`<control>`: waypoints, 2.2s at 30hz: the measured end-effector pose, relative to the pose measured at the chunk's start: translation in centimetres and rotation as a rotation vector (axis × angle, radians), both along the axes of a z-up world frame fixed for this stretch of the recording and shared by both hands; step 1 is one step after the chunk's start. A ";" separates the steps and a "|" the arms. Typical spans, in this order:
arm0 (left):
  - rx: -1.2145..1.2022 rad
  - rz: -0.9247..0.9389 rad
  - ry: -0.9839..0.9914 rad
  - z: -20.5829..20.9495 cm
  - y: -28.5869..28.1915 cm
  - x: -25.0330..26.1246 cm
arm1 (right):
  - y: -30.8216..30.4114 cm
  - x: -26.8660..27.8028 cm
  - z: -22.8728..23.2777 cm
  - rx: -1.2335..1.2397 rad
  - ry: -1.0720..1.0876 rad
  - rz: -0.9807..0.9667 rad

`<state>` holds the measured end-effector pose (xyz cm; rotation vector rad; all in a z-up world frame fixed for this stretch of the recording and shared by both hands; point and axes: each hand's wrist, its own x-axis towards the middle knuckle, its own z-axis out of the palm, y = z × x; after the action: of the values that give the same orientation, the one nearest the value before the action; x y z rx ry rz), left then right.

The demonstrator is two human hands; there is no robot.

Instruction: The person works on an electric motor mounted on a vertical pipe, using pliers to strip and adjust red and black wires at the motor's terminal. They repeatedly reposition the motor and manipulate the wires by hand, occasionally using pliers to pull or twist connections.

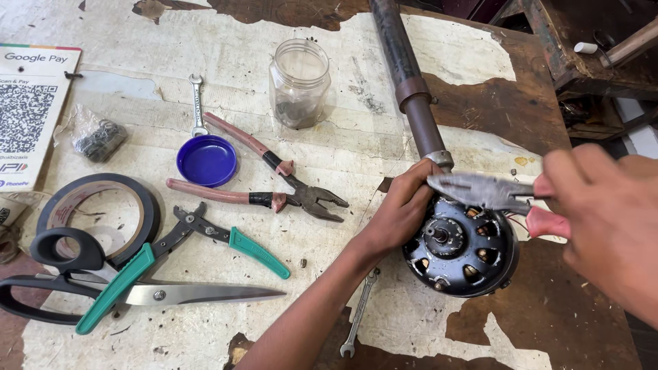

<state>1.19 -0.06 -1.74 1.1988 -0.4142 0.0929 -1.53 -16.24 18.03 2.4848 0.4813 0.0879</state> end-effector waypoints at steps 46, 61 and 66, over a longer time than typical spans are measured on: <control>-0.055 -0.006 -0.025 -0.7 -0.1 0.3 | -14.5 4.6 -5.7 0.545 -0.001 0.087; -0.056 0.132 -0.192 -0.1 1.8 -0.7 | -15.3 6.8 -16.7 0.675 0.183 -0.408; 0.027 0.226 -0.134 0.0 2.1 -1.0 | -6.7 4.4 -12.6 0.826 0.205 -0.521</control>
<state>0.22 2.00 -1.74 1.2669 -0.3965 0.3644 2.87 -22.96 5.38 3.3629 -0.1981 -0.2238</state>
